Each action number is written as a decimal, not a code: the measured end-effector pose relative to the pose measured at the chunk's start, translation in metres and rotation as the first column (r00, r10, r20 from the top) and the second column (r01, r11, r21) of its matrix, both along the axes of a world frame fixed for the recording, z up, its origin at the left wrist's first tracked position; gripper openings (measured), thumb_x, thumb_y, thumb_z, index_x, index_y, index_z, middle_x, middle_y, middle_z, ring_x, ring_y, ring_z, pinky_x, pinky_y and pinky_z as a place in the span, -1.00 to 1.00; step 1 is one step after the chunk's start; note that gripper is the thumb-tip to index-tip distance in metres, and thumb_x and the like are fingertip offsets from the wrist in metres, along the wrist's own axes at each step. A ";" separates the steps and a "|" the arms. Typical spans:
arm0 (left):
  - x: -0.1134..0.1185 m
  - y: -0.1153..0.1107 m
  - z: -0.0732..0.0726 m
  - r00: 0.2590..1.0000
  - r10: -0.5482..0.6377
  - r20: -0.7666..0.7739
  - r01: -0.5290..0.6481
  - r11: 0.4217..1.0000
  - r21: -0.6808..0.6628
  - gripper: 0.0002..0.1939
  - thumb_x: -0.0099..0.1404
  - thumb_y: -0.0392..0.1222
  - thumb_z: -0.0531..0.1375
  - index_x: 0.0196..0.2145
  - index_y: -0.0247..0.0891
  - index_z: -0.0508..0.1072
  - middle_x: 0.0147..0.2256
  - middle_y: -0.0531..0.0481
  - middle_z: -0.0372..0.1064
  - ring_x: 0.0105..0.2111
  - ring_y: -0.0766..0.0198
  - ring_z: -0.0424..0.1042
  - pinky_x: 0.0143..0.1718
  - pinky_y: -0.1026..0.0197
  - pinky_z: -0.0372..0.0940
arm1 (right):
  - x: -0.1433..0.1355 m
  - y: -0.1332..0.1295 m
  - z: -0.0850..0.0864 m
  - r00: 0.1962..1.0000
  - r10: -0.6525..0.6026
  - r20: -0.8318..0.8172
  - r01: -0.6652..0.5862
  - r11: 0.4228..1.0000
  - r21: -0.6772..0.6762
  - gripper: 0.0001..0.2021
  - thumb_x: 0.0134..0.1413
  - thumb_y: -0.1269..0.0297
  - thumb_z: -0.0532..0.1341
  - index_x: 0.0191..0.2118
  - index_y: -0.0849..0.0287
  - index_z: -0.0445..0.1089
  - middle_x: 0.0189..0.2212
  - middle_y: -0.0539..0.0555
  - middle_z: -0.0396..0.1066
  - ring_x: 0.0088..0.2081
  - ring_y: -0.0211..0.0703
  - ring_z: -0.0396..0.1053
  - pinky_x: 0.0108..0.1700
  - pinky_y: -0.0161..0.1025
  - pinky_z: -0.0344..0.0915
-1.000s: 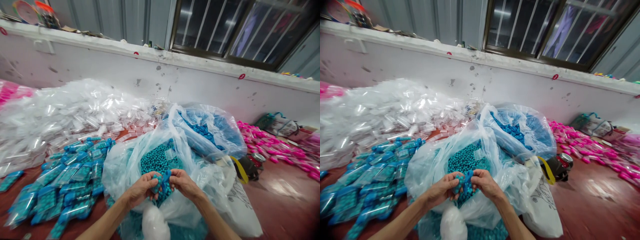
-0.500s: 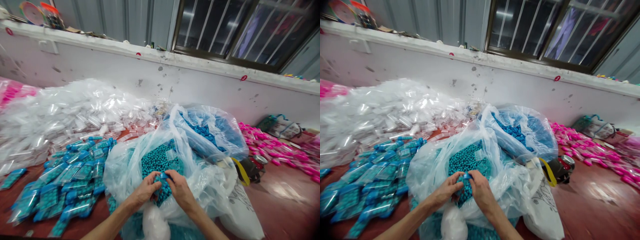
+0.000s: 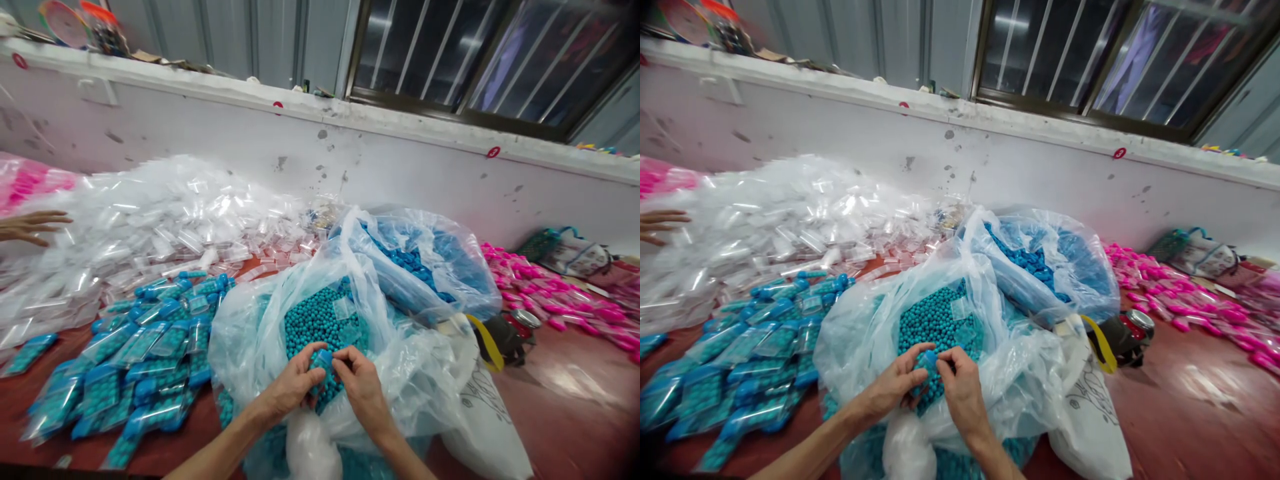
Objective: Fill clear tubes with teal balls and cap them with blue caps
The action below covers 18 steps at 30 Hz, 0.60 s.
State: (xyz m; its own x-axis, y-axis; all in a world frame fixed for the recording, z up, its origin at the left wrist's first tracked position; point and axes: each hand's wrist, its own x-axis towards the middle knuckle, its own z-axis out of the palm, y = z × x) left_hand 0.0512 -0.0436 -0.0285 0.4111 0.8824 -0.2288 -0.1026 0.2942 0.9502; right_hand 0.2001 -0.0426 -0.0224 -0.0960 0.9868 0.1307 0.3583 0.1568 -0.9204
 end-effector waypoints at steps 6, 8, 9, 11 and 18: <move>0.008 -0.003 0.001 0.978 0.130 0.163 -0.115 0.988 -0.101 -0.48 0.04 0.06 0.19 -0.12 -0.25 0.16 -0.68 0.25 0.12 -0.79 0.53 0.06 -0.79 0.46 -0.08 | -0.004 -0.010 0.005 0.994 0.085 0.071 -0.102 0.950 0.295 -0.82 0.10 0.39 0.01 -0.34 0.17 0.36 -0.38 0.07 0.36 -0.29 -0.19 0.31 -0.21 -0.25 0.23; 0.010 -0.002 0.004 0.975 0.133 0.179 -0.114 0.987 -0.109 -0.51 0.06 0.07 0.18 -0.15 -0.25 0.16 -0.66 0.24 0.15 -0.79 0.53 0.06 -0.78 0.46 -0.09 | -0.004 -0.007 0.003 0.998 0.053 0.030 -0.058 0.975 0.216 -0.83 0.09 0.36 0.03 -0.33 0.18 0.36 -0.39 0.07 0.37 -0.31 -0.18 0.32 -0.22 -0.24 0.25; 0.009 -0.001 0.006 0.978 0.113 0.178 -0.096 0.990 -0.099 -0.52 0.07 0.07 0.17 -0.15 -0.25 0.16 -0.65 0.23 0.17 -0.79 0.54 0.06 -0.79 0.46 -0.10 | -0.004 -0.005 0.002 0.999 0.045 -0.008 -0.043 0.991 0.130 -0.83 0.09 0.33 0.04 -0.29 0.18 0.36 -0.40 0.06 0.37 -0.34 -0.18 0.33 -0.26 -0.24 0.28; 0.005 0.001 0.010 0.986 0.056 0.155 -0.048 0.997 -0.052 -0.51 0.08 0.06 0.17 -0.13 -0.26 0.17 -0.63 0.21 0.19 -0.79 0.54 0.08 -0.80 0.46 -0.11 | -0.003 0.000 0.001 0.992 0.069 -0.102 -0.077 0.994 -0.073 -0.78 0.09 0.27 0.03 -0.18 0.19 0.33 -0.43 0.04 0.36 -0.42 -0.20 0.34 -0.38 -0.27 0.31; -0.014 0.005 0.007 0.989 -0.079 0.123 0.087 0.994 -0.064 -0.46 0.09 0.06 0.16 -0.04 -0.23 0.14 -0.58 0.17 0.24 -0.75 0.53 0.14 -0.77 0.46 -0.08 | 0.008 0.001 0.020 0.934 0.358 0.004 -0.352 0.919 -0.178 -0.72 0.15 0.26 -0.03 -0.20 0.19 0.39 -0.54 -0.01 0.36 -0.48 -0.24 0.34 -0.41 -0.32 0.27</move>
